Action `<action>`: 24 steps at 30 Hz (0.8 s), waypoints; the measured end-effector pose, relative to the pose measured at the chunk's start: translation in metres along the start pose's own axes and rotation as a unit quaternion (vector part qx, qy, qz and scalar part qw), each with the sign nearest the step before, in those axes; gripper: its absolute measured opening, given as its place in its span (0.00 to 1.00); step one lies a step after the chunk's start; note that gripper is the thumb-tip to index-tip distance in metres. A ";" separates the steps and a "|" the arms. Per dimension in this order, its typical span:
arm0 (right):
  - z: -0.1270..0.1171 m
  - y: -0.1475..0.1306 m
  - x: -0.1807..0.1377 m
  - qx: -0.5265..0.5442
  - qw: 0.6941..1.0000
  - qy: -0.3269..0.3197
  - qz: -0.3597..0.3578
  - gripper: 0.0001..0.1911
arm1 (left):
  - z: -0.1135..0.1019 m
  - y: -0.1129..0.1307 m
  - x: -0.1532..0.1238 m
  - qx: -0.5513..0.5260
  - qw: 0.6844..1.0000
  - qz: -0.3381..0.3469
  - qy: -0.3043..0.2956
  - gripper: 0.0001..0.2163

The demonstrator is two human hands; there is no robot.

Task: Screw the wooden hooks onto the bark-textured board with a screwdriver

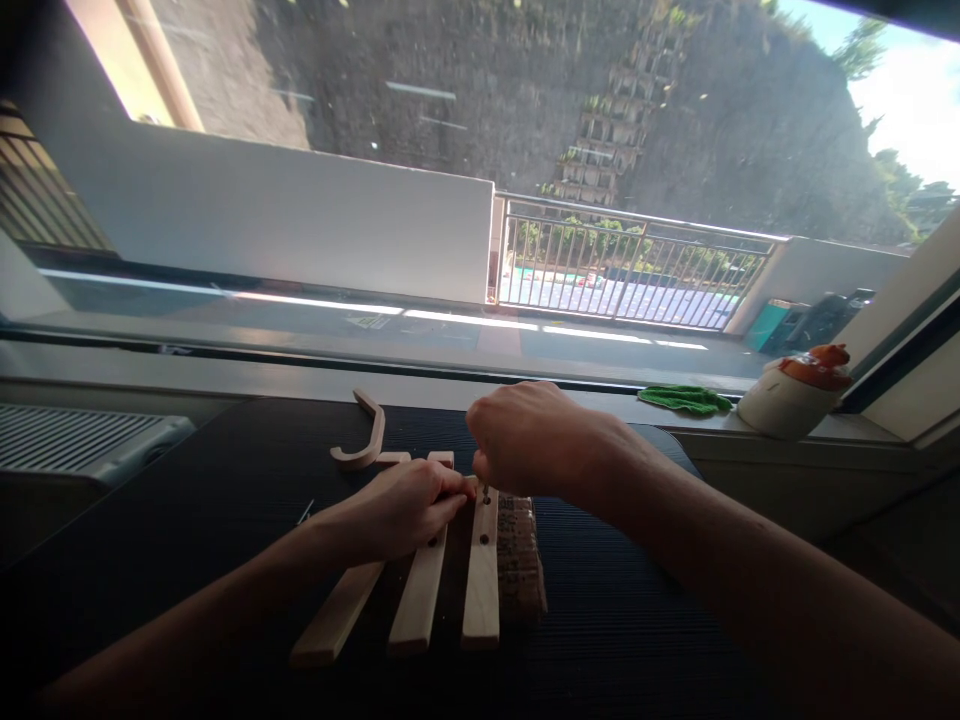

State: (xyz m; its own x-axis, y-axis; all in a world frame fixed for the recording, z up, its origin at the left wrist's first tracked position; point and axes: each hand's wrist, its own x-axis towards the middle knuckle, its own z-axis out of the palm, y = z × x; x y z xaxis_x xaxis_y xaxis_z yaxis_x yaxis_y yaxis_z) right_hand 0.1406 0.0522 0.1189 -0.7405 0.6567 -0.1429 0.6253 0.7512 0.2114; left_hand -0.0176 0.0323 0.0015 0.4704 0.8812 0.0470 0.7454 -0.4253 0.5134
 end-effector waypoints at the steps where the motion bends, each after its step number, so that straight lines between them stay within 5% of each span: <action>1: 0.000 0.000 0.000 -0.002 1.000 -0.001 0.001 0.11 | 0.001 0.000 0.000 -0.002 1.000 -0.003 0.001 0.14; 7: 0.004 0.005 -0.005 -0.001 1.000 0.016 0.007 0.11 | 0.008 -0.001 0.004 -0.022 0.998 -0.027 0.057 0.12; 18: 0.010 0.009 -0.010 0.007 0.999 0.045 0.012 0.11 | -0.005 0.006 -0.002 -0.008 1.000 0.000 0.018 0.12; 24: 0.009 0.010 -0.011 0.024 0.999 0.044 0.011 0.11 | -0.017 0.015 -0.004 0.121 0.978 -0.027 0.168 0.11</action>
State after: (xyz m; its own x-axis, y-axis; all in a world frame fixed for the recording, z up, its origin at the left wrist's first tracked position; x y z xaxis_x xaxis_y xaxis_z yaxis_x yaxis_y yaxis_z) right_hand 0.1573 0.0532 0.1134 -0.7438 0.6664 -0.0527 0.6515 0.7403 0.1661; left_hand -0.0165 0.0261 0.0240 0.2763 0.9042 0.3257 0.8738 -0.3774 0.3065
